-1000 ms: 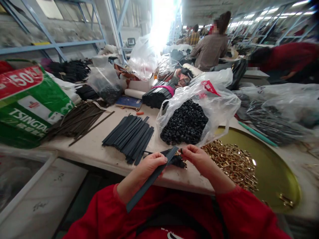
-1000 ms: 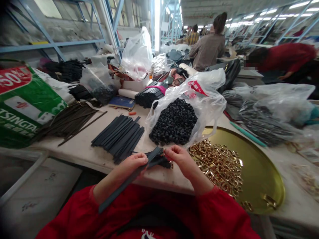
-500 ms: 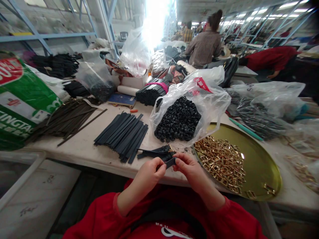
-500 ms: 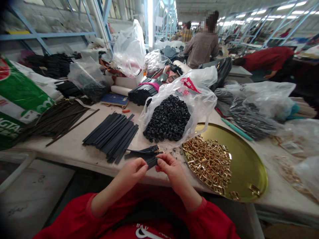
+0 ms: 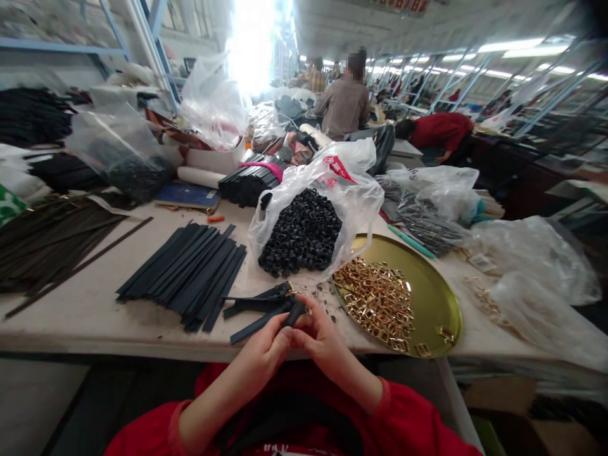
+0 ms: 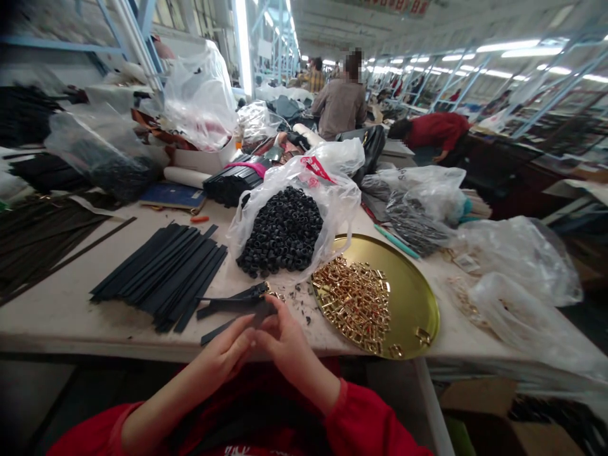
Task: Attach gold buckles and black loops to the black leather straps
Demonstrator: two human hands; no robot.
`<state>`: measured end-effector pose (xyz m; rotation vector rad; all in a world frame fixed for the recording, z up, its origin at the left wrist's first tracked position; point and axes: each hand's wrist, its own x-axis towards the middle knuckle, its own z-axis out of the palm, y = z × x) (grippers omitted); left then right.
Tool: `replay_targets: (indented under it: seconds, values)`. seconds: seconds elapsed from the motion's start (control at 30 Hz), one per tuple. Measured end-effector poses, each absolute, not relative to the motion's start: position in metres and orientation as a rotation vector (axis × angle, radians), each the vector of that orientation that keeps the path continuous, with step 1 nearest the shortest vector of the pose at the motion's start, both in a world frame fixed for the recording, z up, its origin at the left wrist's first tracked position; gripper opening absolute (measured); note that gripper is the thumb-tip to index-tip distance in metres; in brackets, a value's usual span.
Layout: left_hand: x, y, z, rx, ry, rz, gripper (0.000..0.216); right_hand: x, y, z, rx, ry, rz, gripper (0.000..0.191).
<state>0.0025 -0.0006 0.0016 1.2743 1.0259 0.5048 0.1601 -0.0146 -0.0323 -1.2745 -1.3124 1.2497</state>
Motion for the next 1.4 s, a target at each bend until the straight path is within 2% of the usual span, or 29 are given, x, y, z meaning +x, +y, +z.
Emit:
replay_targets:
  seconds: [0.1,0.13,0.2,0.27,0.43,0.53,0.67,0.77,0.9,1.0,1.13,1.23,1.4]
  values:
    - [0.003,0.004,0.0,1.22,1.045,0.54,0.03,0.201,0.002,-0.029,-1.643,-1.62,0.694,0.021]
    - [0.004,0.006,0.0,1.209,1.045,0.538,0.028,0.217,0.011,-0.028,-1.776,-1.725,0.468,0.016]
    - [0.008,0.006,0.001,1.222,1.046,0.528,0.027,0.243,0.027,-0.026,-1.999,-1.914,0.162,0.019]
    - [0.012,0.006,0.001,1.27,1.057,0.505,0.025,0.258,0.041,-0.028,-2.127,-2.072,0.037,0.018]
    - [0.016,0.003,0.002,1.367,1.071,0.459,0.024,0.262,0.052,-0.029,-2.106,-2.17,0.057,0.014]
    - [0.014,0.003,0.005,1.408,1.064,0.449,0.025,0.26,0.043,-0.018,-1.978,-2.074,0.27,0.011]
    - [0.017,0.007,0.013,1.508,1.06,0.501,0.028,0.246,0.02,-0.002,-1.513,-1.37,1.236,0.016]
    - [0.022,0.008,0.018,1.552,1.042,0.561,0.029,0.225,0.007,0.006,-1.188,-0.918,1.596,0.024]
    - [0.022,0.005,0.023,1.63,1.058,0.548,0.029,0.199,0.003,0.005,-1.106,-0.74,1.6,0.033]
    - [0.02,0.003,0.023,1.73,1.168,0.548,0.029,0.187,0.003,0.002,-1.184,-0.792,1.461,0.029]
    - [0.018,0.003,0.015,1.843,1.301,0.512,0.026,0.177,0.0,0.001,-1.224,-0.873,1.38,0.035]
    - [0.017,0.004,0.009,1.895,1.353,0.49,0.024,0.172,-0.004,0.001,-1.174,-0.798,1.464,0.037]
    - [0.014,0.001,0.01,1.895,1.396,0.469,0.024,0.17,-0.008,-0.003,-1.04,-0.443,1.7,0.023]
